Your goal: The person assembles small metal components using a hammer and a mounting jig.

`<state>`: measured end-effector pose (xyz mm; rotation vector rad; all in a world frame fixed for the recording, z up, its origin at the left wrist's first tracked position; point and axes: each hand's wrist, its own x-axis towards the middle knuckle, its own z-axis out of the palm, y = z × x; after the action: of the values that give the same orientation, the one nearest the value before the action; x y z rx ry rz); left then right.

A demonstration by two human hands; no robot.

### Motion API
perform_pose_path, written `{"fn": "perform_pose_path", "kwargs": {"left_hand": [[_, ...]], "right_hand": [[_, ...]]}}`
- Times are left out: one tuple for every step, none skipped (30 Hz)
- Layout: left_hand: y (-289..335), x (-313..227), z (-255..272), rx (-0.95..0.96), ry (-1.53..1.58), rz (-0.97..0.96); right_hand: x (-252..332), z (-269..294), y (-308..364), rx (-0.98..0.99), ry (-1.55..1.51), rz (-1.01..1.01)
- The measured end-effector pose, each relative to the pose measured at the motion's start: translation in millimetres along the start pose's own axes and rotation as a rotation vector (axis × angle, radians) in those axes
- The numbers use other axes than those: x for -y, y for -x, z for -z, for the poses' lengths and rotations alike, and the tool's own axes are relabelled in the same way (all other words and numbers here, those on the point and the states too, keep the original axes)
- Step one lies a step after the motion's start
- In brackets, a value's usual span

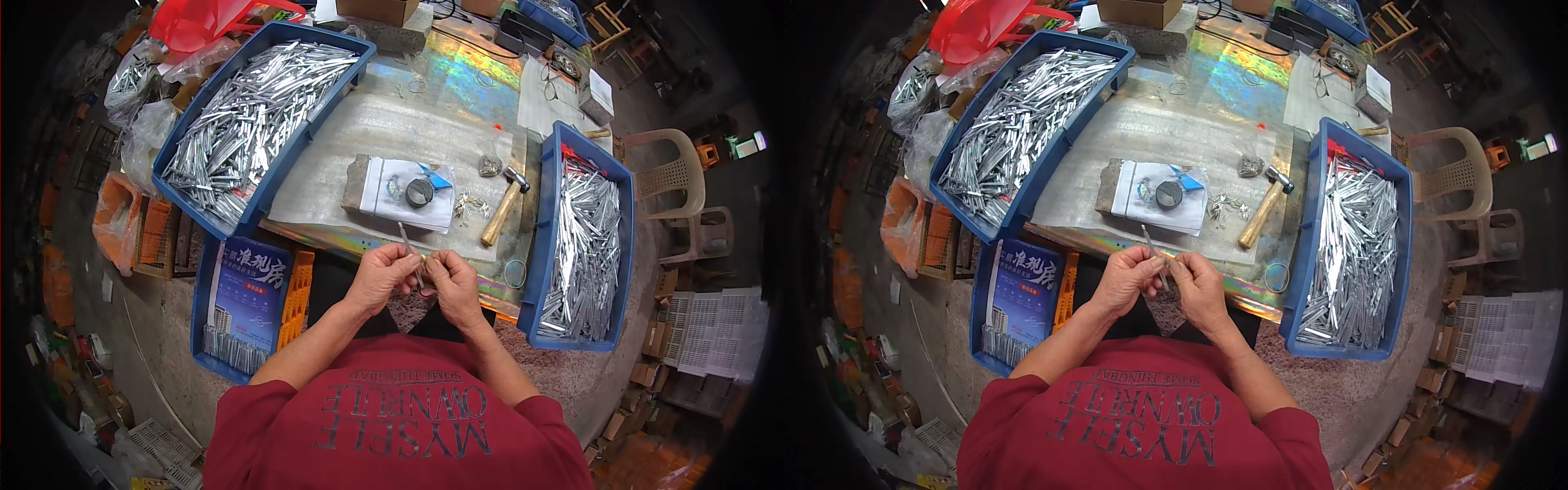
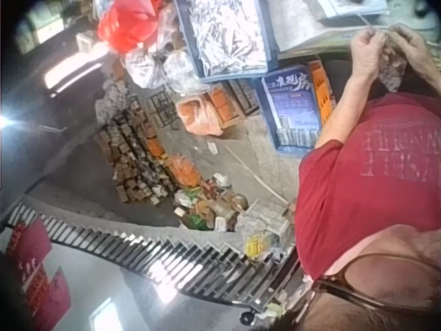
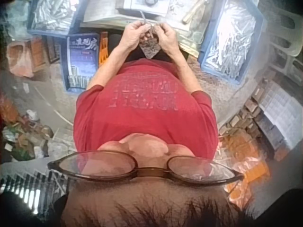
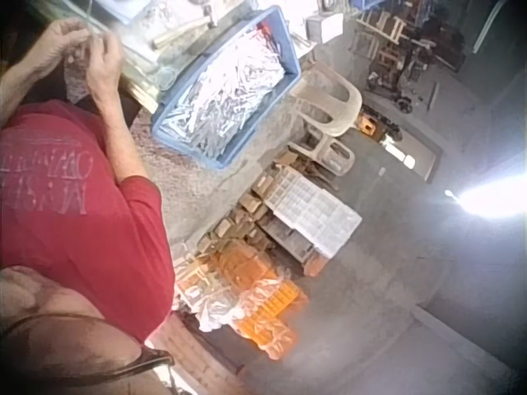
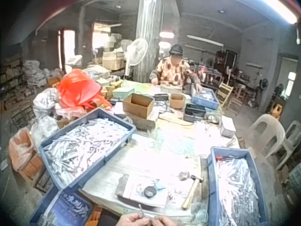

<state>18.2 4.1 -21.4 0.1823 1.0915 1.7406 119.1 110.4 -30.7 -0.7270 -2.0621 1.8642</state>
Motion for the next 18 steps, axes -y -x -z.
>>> {"fn": "perform_pose_path", "kwargs": {"left_hand": [[-1,-1,0,-0.022,0.068,-0.001],[-1,-2,0,-0.022,0.067,-0.002],[-2,-4,0,-0.053,0.117,-0.008],[-2,-5,1,-0.084,0.166,-0.014],[-2,-6,2,-0.084,0.165,-0.015],[-3,-7,3,-0.092,0.213,-0.018],[-3,-7,4,-0.1,0.26,-0.021],[-4,-6,3,-0.1,0.259,-0.022],[-4,-6,3,-0.116,0.273,-0.021],[-5,-6,2,-0.132,0.287,-0.021],[-5,-6,1,-0.131,0.286,-0.02],[-5,-5,1,-0.139,0.293,-0.023],[-5,-5,1,-0.147,0.3,-0.027],[-5,-4,1,-0.147,0.298,-0.027],[-5,-3,1,-0.15,0.299,-0.036],[-5,-3,0,-0.153,0.3,-0.045],[-5,-3,0,-0.153,0.3,-0.044],[-4,-4,0,-0.152,0.298,-0.046]], "right_hand": [[3,-2,1,0.001,0.0,0.001],[9,-5,2,-0.04,-0.119,-0.057],[14,-7,3,-0.082,-0.237,-0.114],[15,-8,4,-0.082,-0.238,-0.113],[15,-8,5,-0.075,-0.272,-0.12],[15,-9,5,-0.067,-0.307,-0.127],[16,-9,5,-0.067,-0.307,-0.126],[17,-10,6,-0.054,-0.32,-0.128],[19,-10,6,-0.042,-0.333,-0.131],[21,-11,6,-0.044,-0.333,-0.131],[23,-12,6,-0.038,-0.347,-0.131],[24,-12,7,-0.031,-0.36,-0.132],[24,-13,6,-0.032,-0.362,-0.132],[24,-13,6,-0.028,-0.361,-0.135],[24,-13,7,-0.024,-0.36,-0.139],[24,-13,6,-0.025,-0.36,-0.139],[23,-13,6,-0.026,-0.368,-0.142],[23,-13,6,-0.025,-0.375,-0.144]]}}
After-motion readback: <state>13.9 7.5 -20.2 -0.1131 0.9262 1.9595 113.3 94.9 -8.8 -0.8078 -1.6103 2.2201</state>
